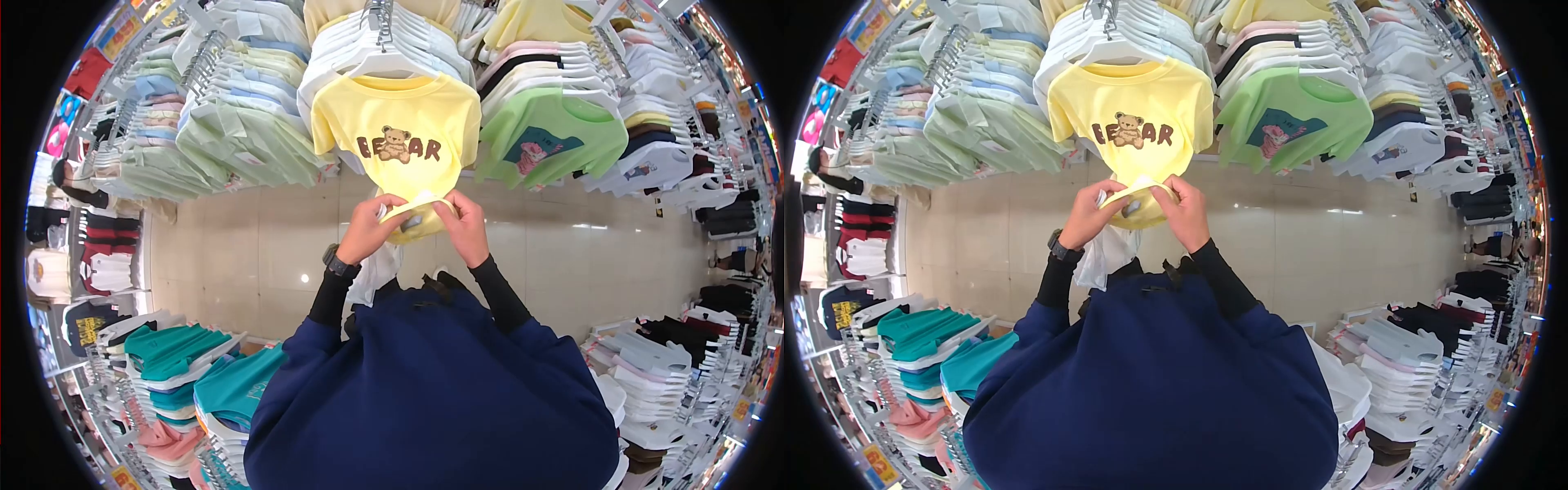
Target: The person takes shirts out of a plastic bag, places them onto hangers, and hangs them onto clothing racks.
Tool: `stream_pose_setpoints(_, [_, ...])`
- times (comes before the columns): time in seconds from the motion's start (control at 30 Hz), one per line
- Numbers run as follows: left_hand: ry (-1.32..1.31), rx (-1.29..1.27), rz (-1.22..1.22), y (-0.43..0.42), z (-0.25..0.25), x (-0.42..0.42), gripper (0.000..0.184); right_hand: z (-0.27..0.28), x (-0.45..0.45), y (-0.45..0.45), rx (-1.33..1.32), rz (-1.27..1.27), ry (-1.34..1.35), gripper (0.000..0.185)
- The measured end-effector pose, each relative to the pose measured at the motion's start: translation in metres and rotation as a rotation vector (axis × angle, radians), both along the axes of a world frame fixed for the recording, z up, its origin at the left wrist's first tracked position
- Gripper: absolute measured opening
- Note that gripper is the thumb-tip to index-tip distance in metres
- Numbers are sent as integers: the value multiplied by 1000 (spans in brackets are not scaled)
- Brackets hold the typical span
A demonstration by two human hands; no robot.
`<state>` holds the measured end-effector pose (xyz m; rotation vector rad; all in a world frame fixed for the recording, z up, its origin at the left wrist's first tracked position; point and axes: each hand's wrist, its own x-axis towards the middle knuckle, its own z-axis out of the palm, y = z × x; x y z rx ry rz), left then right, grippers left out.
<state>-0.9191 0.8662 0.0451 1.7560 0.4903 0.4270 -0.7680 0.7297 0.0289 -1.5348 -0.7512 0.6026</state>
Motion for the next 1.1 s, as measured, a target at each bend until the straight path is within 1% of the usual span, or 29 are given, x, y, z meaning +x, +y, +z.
stream_pose_setpoints(0.07, [-32, -86, -57, 1, -1, -4, 14, 6, -2, -1, 5, 22, 19, 25])
stream_pose_setpoints(0.17, [69, -334, -98, -1, 12, -15, 24, 12, -4, -2, 19, 91, 101, 25])
stream_pose_setpoints(0.27, [19, -410, -132, -2, 10, -19, 29, 14, -3, -2, 33, 142, 132, 25])
stream_pose_setpoints(0.37, [31, -417, -123, -1, 3, -22, 29, 17, -4, -4, 4, 170, 168, 25])
stream_pose_setpoints(0.47, [10, -459, -76, -7, 9, -23, 27, 20, -9, -4, 16, 181, 217, 25])
stream_pose_setpoints(0.57, [64, -263, -144, -8, 13, -26, 19, 26, -11, -4, 60, 153, 274, 23])
stream_pose_setpoints(0.6, [39, -153, -95, -9, 10, -26, 17, 29, -12, -4, 95, 124, 315, 22])
stream_pose_setpoints(0.67, [-13, 69, 11, -15, -3, -21, 14, 36, -10, -5, 162, 86, 407, 21])
stream_pose_setpoints(0.77, [-9, 114, 289, -24, -34, -16, 14, 57, -10, -10, 221, 85, 539, 19])
stream_pose_setpoints(0.87, [15, 208, 483, -23, -68, -8, 16, 68, -12, -17, 302, 78, 690, 13])
stream_pose_setpoints(0.9, [70, 208, 509, -21, -80, -8, 17, 78, -13, -19, 324, 51, 733, 15])
stream_pose_setpoints(0.97, [178, 206, 558, -15, -105, -13, 18, 104, -14, -24, 369, -6, 814, 27])
stream_pose_setpoints(1.07, [203, 177, 654, -8, -148, -27, 18, 117, -2, -40, 474, -42, 996, 45])
stream_pose_setpoints(1.1, [171, 163, 661, -3, -175, -34, 18, 107, 9, -46, 528, -67, 995, 49])
